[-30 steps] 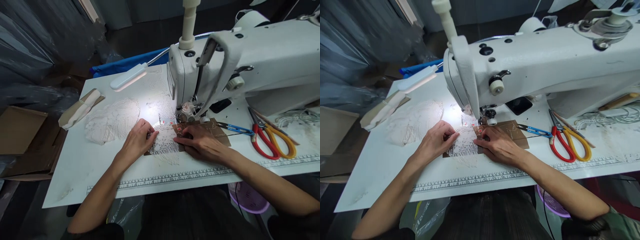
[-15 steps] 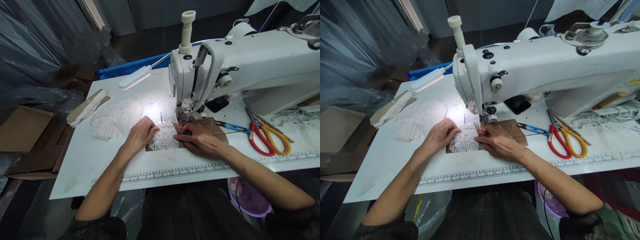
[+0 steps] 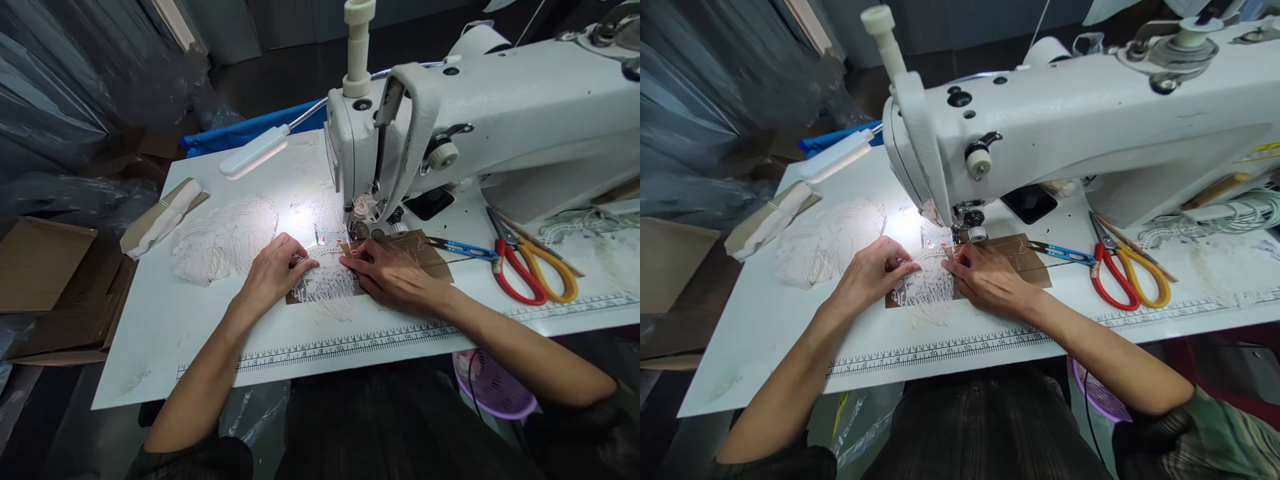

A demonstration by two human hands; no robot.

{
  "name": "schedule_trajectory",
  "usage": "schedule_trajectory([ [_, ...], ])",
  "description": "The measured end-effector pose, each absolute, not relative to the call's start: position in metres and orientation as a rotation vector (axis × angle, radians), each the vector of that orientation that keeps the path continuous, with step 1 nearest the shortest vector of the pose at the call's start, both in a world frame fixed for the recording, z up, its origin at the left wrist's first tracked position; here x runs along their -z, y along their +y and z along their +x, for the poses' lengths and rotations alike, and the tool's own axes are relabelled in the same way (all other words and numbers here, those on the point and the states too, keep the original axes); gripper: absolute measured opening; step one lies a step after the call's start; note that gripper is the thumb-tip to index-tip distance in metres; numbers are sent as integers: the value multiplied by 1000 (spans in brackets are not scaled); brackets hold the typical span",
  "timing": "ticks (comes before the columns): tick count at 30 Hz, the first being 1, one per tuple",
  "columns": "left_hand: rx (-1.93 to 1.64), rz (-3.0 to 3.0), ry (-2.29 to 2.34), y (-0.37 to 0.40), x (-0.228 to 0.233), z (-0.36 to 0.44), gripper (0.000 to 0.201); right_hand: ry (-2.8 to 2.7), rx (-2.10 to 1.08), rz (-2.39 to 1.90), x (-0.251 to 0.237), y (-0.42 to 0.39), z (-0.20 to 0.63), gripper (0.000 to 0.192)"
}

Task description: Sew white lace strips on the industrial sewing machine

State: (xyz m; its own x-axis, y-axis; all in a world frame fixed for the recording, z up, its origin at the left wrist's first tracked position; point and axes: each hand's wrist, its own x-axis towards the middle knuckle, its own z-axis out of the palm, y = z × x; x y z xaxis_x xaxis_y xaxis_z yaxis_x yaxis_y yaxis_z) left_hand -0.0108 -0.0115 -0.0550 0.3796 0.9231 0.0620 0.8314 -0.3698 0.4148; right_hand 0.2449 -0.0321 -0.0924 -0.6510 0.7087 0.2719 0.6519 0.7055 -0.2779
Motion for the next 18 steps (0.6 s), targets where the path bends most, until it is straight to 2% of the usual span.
schedule_trajectory([
  [5, -660, 2458, 1467, -7, 59, -14, 20, -2519, -355, -978, 91, -32, 251, 43],
  [9, -829, 2697, 1092, -5, 62, -9, 9, -2519, -379, -913, 89, -34, 253, 36],
  [13, -748, 2947, 729, -2, 69, 1, 18, -2532, -368, -910, 89, -34, 252, 31],
  [18, -541, 3095, 608, 1, 73, 11, 30, -2531, -392, -930, 89, -35, 252, 30],
])
